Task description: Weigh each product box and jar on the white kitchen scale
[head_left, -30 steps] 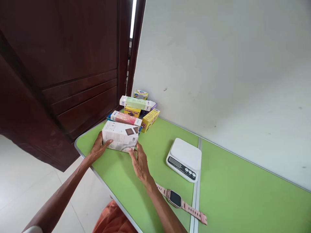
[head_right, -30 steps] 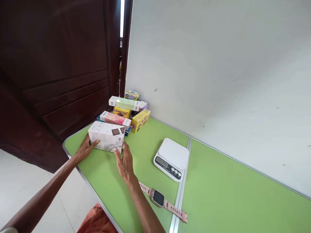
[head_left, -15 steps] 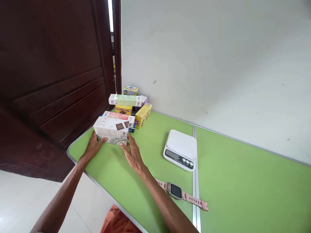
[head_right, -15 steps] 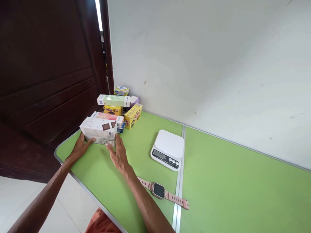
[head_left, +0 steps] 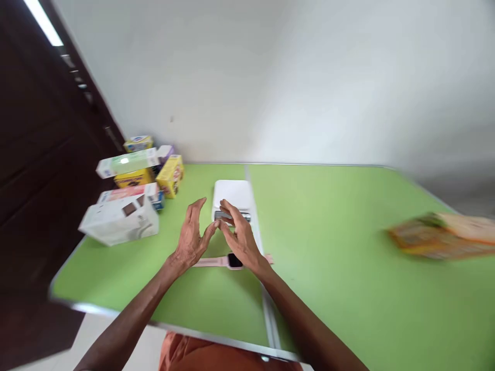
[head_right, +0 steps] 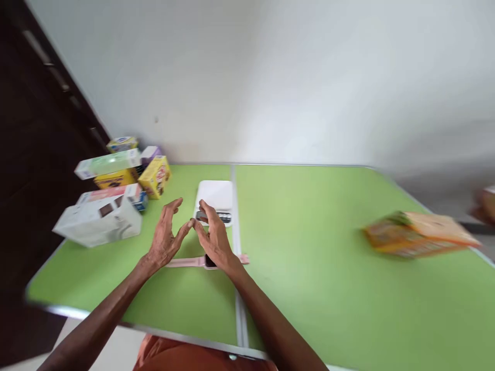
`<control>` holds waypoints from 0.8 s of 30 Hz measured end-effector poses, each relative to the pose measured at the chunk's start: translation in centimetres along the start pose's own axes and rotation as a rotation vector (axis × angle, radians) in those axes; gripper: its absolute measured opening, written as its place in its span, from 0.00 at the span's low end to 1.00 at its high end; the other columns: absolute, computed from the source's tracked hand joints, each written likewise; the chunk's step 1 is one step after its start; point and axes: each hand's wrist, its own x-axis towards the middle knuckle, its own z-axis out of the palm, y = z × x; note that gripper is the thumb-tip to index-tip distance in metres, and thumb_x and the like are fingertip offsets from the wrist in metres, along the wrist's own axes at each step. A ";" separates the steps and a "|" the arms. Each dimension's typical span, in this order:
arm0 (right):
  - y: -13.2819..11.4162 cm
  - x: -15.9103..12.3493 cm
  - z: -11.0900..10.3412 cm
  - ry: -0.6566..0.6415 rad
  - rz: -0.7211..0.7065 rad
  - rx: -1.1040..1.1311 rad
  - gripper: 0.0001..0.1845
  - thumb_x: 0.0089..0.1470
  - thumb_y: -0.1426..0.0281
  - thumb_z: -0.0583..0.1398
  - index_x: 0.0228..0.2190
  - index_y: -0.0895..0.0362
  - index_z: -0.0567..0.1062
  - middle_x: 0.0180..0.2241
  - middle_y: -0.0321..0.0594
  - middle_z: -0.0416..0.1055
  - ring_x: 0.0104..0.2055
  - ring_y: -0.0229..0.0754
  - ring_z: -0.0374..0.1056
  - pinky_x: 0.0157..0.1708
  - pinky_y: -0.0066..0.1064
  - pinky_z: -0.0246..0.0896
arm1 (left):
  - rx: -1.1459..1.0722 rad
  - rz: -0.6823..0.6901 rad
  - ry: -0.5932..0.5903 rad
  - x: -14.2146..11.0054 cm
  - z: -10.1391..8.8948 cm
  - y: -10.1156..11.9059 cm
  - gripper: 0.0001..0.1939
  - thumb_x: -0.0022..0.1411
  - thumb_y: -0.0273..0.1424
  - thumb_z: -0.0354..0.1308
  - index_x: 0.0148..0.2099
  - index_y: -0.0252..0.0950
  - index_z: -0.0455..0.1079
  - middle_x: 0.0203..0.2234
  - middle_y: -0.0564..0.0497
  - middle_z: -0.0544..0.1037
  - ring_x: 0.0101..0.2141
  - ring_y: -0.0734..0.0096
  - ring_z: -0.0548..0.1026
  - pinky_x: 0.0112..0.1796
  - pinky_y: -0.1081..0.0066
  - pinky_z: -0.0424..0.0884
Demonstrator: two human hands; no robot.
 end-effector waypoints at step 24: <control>5.5 -9.7 -38.5 1.161 0.262 -0.336 0.44 0.61 0.30 0.47 0.42 0.56 0.77 0.42 0.46 0.79 0.47 0.50 0.70 0.52 0.43 0.66 | -0.531 0.091 -0.746 11.4 38.6 24.3 0.35 0.58 0.40 0.74 0.62 0.35 0.65 0.60 0.35 0.75 0.63 0.47 0.72 0.64 0.52 0.69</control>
